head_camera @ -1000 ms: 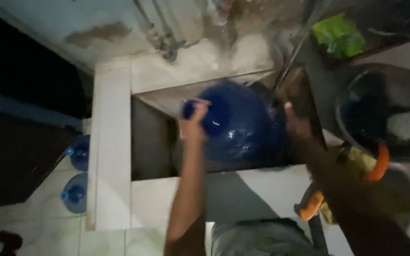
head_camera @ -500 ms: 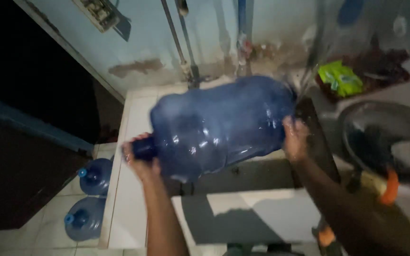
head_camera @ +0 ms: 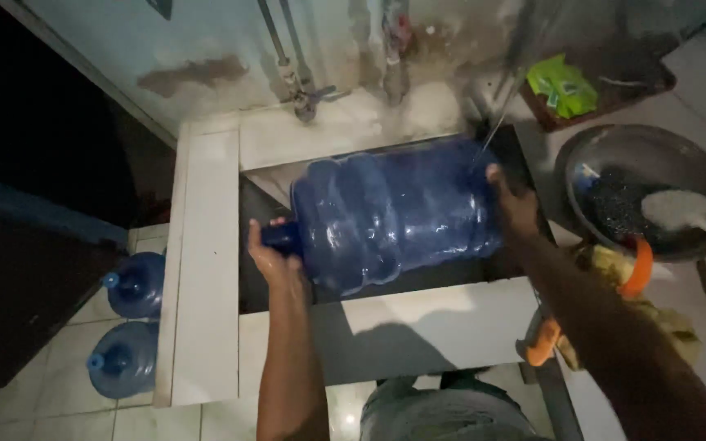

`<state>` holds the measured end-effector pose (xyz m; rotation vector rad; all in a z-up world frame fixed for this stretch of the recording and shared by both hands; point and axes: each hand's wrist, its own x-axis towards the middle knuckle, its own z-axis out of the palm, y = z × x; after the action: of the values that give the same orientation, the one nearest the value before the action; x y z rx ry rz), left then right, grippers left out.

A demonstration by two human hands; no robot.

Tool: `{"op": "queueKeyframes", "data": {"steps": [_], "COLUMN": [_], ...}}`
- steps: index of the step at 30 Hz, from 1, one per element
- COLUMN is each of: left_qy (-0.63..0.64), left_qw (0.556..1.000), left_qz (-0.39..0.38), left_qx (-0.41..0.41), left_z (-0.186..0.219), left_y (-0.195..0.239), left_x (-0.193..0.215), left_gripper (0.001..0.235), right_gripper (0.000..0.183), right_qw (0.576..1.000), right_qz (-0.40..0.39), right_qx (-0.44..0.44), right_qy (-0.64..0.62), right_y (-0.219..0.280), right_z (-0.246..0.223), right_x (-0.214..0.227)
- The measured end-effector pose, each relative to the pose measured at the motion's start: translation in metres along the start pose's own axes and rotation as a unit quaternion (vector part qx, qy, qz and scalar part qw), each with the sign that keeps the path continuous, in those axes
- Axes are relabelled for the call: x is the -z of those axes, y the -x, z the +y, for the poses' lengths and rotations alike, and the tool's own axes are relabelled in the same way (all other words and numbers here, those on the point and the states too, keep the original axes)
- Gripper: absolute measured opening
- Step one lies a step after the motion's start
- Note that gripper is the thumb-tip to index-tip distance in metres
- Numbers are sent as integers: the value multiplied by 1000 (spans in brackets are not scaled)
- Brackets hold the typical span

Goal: Cleaning and sealing large plastic water jugs using a heat gun.

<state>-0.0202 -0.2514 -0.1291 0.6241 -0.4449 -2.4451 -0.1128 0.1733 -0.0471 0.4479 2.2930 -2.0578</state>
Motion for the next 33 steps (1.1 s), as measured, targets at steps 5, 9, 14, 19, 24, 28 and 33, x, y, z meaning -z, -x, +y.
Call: {"op": "queueKeyframes", "data": {"steps": [5, 9, 14, 19, 24, 28, 33], "left_qy": [12, 20, 68, 27, 40, 36, 42], "left_qw": [987, 991, 992, 983, 985, 984, 985], "left_qz": [-110, -119, -57, 24, 54, 80, 94], "left_qx": [-115, -60, 87, 182, 157, 153, 140], "left_z": [16, -31, -52, -116, -101, -90, -89], "left_y": [25, -50, -23, -102, -85, -60, -45], "left_x": [-73, 7, 25, 137, 149, 155, 131], "left_gripper": [31, 39, 45, 58, 53, 49, 44], "right_gripper": [54, 43, 56, 46, 73, 69, 73], "right_qw": [966, 977, 960, 892, 670, 645, 590], "right_qz": [74, 62, 130, 1, -68, -88, -81], "right_qx": [228, 185, 169, 438, 690, 703, 703], "right_qy": [-97, -83, 182, 116, 266, 287, 389], "right_y": [-114, -26, -25, 55, 91, 103, 122], "right_z": [178, 61, 16, -86, -166, -204, -241], "right_x": [69, 1, 0, -29, -53, -71, -81]}}
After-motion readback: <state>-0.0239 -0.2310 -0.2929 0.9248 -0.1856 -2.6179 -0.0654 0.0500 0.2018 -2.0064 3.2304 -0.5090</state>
